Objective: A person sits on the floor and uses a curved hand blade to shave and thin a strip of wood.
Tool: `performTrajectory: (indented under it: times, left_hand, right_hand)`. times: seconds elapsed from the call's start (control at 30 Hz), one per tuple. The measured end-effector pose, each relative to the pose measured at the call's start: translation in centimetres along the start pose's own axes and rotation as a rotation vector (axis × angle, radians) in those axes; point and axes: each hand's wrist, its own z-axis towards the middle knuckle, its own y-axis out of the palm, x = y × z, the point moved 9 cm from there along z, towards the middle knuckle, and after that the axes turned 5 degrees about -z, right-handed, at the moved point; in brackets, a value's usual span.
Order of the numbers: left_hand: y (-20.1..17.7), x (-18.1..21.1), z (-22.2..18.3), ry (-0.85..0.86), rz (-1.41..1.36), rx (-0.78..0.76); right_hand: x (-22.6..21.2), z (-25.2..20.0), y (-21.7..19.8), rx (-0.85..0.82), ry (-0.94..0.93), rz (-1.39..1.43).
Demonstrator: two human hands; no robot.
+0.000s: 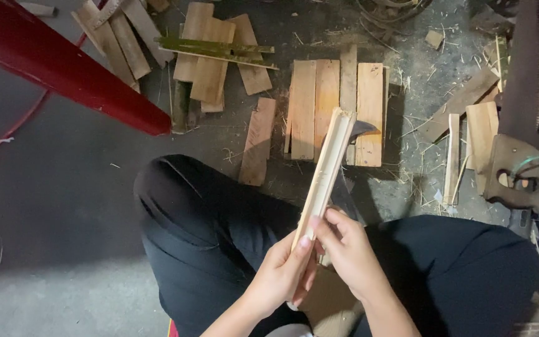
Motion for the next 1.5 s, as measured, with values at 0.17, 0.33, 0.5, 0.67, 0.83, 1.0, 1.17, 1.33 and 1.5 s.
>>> performTrajectory:
  times: [0.17,0.33,0.5,0.67,0.83,1.0,1.17,1.33,1.5]
  left_hand:
    - [-0.9,-1.1,0.0,-0.039,-0.063,0.041]
    - [-1.6,-0.8,0.2,0.038,-0.078,0.038]
    - [-2.0,-0.1,0.3,0.057,-0.052,0.052]
    - [-1.6,-0.2,0.3,0.041,-0.199,-0.002]
    - [-3.6,0.9,-1.0,-0.111,-0.01,0.041]
    - [-4.5,0.0,-1.0,-0.205,-0.093,0.072]
    - [-3.5,1.5,-1.2,-0.165,-0.093,0.041]
    - [-2.8,3.0,-1.7,-0.214,-0.125,0.034]
    - [-2.3,4.8,-1.6,-0.273,-0.037,0.074]
  right_hand:
    - [0.2,0.6,-3.6,0.201,-0.123,-0.056]
    - [2.4,0.4,-5.9,0.435,-0.196,-0.589]
    - [5.9,0.2,-4.5,0.253,0.249,-0.685]
    - [8.1,0.0,-4.8,0.19,0.364,-0.753]
    - [5.1,-1.6,-9.0,0.36,0.094,-0.7]
    - [0.7,-4.1,-9.5,0.31,0.021,-0.692]
    - [-0.4,-3.4,-5.7,0.047,-0.077,-1.094]
    - [0.3,-2.6,-4.5,-0.005,-0.218,-1.242]
    - [-0.7,-2.3,-4.3,-0.006,-0.341,-1.277]
